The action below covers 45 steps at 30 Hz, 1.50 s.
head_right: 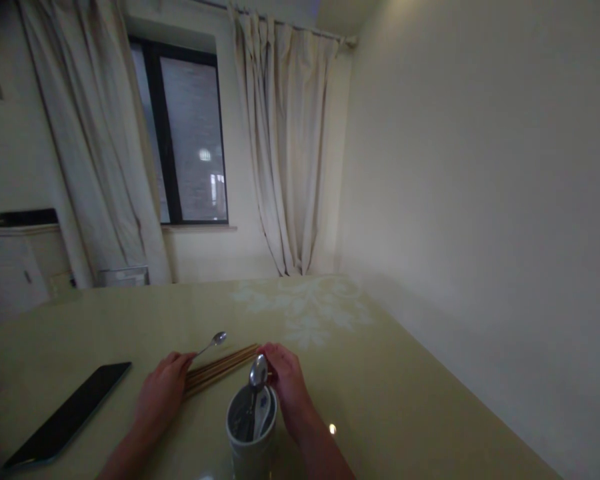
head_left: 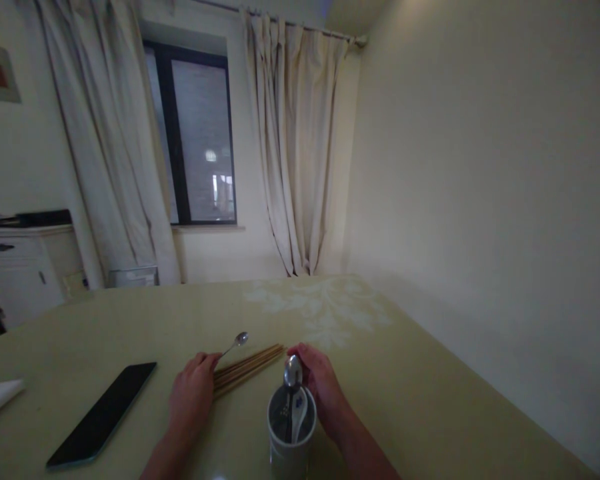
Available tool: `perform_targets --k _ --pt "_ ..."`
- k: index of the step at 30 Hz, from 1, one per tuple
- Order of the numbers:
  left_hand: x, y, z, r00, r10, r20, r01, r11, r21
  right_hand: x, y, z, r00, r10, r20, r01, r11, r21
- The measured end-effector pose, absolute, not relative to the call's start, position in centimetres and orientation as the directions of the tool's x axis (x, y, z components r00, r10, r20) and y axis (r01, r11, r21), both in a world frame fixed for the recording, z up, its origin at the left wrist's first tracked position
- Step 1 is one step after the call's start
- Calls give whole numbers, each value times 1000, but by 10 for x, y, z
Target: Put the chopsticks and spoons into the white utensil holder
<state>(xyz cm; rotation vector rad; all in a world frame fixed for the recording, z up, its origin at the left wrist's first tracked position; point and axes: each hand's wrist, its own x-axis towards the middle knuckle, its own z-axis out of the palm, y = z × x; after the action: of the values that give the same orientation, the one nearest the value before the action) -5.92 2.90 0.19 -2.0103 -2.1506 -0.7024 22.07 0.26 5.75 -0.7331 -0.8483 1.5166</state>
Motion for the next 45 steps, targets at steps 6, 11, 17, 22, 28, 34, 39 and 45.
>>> perform_targets --k 6,11,17,22,28,34,39,45 --pt "-58 30 3 -79 943 323 977 8 214 222 -1 62 -189 980 62 -498 -41 -866" --pt "-59 33 0 -51 957 287 985 1 172 225 -2 64 -181 982 57 -436 -28 -900" --pt "-56 31 1 -41 970 241 979 -9 203 232 -3 68 -171 977 124 -355 57 -933" --pt "-56 32 -1 -40 969 245 966 -25 258 235 -5 71 -154 975 163 -288 114 -951" --pt "-58 36 -3 -44 960 275 949 -45 312 235 -9 76 -97 988 119 -419 68 -906" --pt "-61 40 -9 -30 949 314 925 -92 368 249 -5 83 10 1000 27 -719 25 -695" --pt "-61 39 -12 -21 938 345 924 -114 365 260 5 76 78 995 -54 -897 47 -440" --pt "-54 34 -13 31 916 400 923 -180 340 247 15 61 119 987 -109 -920 68 -386"
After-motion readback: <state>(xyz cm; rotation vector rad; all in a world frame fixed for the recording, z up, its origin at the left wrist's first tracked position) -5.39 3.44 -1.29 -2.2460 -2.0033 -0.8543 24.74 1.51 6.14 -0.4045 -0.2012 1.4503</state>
